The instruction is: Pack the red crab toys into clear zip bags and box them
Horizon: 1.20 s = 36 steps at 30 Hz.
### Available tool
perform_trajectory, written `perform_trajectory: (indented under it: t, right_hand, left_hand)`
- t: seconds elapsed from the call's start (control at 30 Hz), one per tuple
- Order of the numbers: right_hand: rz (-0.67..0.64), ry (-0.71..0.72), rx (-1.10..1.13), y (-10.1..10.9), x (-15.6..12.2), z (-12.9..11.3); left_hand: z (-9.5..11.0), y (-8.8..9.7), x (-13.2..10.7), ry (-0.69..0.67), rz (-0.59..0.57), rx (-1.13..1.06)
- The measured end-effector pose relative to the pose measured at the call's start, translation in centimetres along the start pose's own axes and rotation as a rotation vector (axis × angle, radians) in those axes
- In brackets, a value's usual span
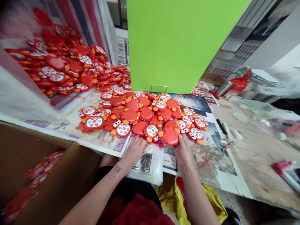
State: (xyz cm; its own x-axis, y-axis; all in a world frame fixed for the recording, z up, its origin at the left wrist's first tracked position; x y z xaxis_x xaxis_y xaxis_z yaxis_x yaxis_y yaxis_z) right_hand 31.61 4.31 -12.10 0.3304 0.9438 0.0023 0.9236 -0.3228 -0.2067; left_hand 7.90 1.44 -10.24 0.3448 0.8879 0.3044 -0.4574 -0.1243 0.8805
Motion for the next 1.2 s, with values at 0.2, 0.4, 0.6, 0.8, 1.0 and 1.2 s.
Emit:
perform_trajectory:
  t: [0.2, 0.4, 0.6, 0.8, 1.0, 1.2]
  right_hand:
    - [-0.238, -0.041, 0.086, -2.0, -1.9, -2.3]
    - [-0.624, -0.041, -0.111, -4.1, -3.7, -3.0]
    - [-0.372, 0.171, -0.197, -5.0, -1.3, -1.3]
    - [-0.407, 0.239, -0.221, -3.7, -1.1, -2.8]
    - [-0.697, 0.134, -0.279, -2.4, -3.0, -4.0]
    - [-0.433, 0.3, -0.223, -4.2, -1.6, -3.5]
  left_hand:
    - [-0.5, 0.5, 0.0, 0.09, -0.048, -0.22]
    - [-0.5, 0.7, 0.1, 0.059, -0.071, -0.222]
    - [-0.4, 0.9, 0.2, 0.003, -0.099, -0.144]
    - [-1.0, 0.4, 0.0, 0.08, -0.062, -0.273]
    - [-1.1, 0.6, 0.1, 0.05, -0.071, -0.373]
    - [-0.4, 0.9, 0.1, -0.053, -0.101, -0.173]
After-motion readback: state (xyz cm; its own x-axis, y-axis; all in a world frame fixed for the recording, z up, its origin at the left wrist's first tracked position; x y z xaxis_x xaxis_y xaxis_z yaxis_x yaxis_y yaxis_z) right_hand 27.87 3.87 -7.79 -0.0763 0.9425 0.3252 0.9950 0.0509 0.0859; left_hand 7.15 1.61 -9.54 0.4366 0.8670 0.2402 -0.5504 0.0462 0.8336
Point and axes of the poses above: each hand's wrist, its own x-axis towards the middle knuckle, its own y-axis out of the back of the hand, z = x × y, the point moved 3 cm from there along x, towards the middle knuckle, and after that the axes turned 5 degrees about y, right-handed, at the moved point
